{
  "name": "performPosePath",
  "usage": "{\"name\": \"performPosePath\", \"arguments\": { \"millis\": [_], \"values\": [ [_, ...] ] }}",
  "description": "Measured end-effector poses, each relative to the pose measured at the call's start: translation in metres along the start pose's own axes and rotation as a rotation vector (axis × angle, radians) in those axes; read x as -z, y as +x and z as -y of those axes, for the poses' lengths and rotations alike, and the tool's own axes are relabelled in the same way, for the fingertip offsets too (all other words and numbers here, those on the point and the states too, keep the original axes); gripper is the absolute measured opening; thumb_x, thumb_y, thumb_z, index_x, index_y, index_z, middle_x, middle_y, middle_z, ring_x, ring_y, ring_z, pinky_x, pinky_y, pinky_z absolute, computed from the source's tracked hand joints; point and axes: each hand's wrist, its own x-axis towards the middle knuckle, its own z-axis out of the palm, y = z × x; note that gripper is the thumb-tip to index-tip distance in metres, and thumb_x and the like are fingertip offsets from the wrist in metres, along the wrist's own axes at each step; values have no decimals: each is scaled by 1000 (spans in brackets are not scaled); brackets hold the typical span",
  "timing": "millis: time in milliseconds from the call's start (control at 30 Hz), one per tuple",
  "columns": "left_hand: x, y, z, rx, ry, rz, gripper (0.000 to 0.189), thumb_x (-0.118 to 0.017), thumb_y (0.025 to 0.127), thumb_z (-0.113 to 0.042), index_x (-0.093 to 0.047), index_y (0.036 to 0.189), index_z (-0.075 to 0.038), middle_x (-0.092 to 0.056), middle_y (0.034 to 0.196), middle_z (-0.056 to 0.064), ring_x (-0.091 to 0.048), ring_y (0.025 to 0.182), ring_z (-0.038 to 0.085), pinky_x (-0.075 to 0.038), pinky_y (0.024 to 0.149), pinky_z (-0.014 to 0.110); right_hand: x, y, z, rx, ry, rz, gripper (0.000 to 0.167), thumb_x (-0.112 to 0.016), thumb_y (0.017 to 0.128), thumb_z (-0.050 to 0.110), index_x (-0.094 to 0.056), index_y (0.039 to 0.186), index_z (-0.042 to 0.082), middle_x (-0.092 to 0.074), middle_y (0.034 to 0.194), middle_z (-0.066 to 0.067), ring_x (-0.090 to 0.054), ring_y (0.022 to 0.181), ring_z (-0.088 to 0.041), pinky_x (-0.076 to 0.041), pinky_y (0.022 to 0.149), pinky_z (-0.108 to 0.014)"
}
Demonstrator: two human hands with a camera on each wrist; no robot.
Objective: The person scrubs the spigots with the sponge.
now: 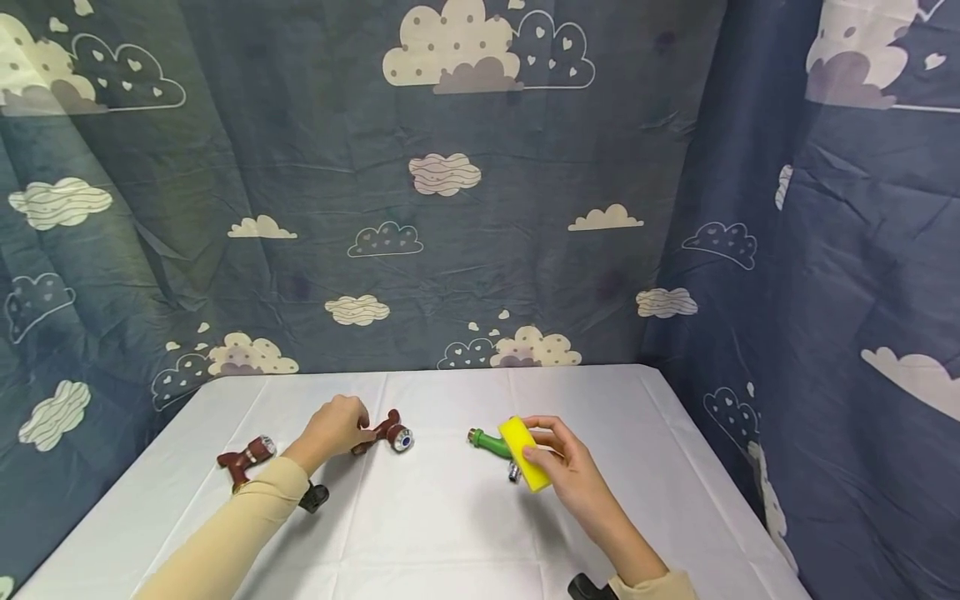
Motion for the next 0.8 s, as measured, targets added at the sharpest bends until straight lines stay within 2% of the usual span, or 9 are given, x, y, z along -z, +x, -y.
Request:
{"name": "performPosePath", "arguments": {
  "millis": [167,333,467,633,800],
  "values": [
    [14,-10,22,-26,-36,-52,16,-89,88,-17,-82,97,-6,-75,84,4,-70,75,21,-62,68,43,-3,1,1,-16,-2,-10,44,-62,108,16,-50,149,8,-58,143,-26,-63,106,-24,-59,81,-28],
    [31,-20,50,-26,-72,-45,18,-86,89,-15,-83,104,-5,-75,85,3,-69,78,20,-61,69,43,-8,3,3,-44,-8,-8,45,-63,108,18,-50,150,9,-57,145,-25,-62,108,-24,-59,83,-28],
    [46,-28,74,-25,-86,-45,21,-84,90,-12,-82,110,-4,-78,93,8,-73,85,25,-63,74,48,-10,3,5,-44,-20,-7,45,-63,108,19,-50,150,10,-58,147,-25,-62,110,-25,-59,83,-28],
    [62,-42,103,3,-90,-35,23,-81,92,-10,-81,114,-4,-78,100,12,-74,91,28,-63,79,51,-13,3,7,-39,-15,1,45,-62,108,19,-50,150,11,-57,148,-25,-62,109,-25,-58,84,-29],
    [71,-54,129,52,-75,-10,25,-80,92,-8,-79,117,-2,-77,104,15,-73,94,31,-63,82,54,-17,1,9,-36,-3,13,46,-62,108,19,-50,151,12,-58,147,-25,-63,108,-25,-59,84,-29]
  ]
}}
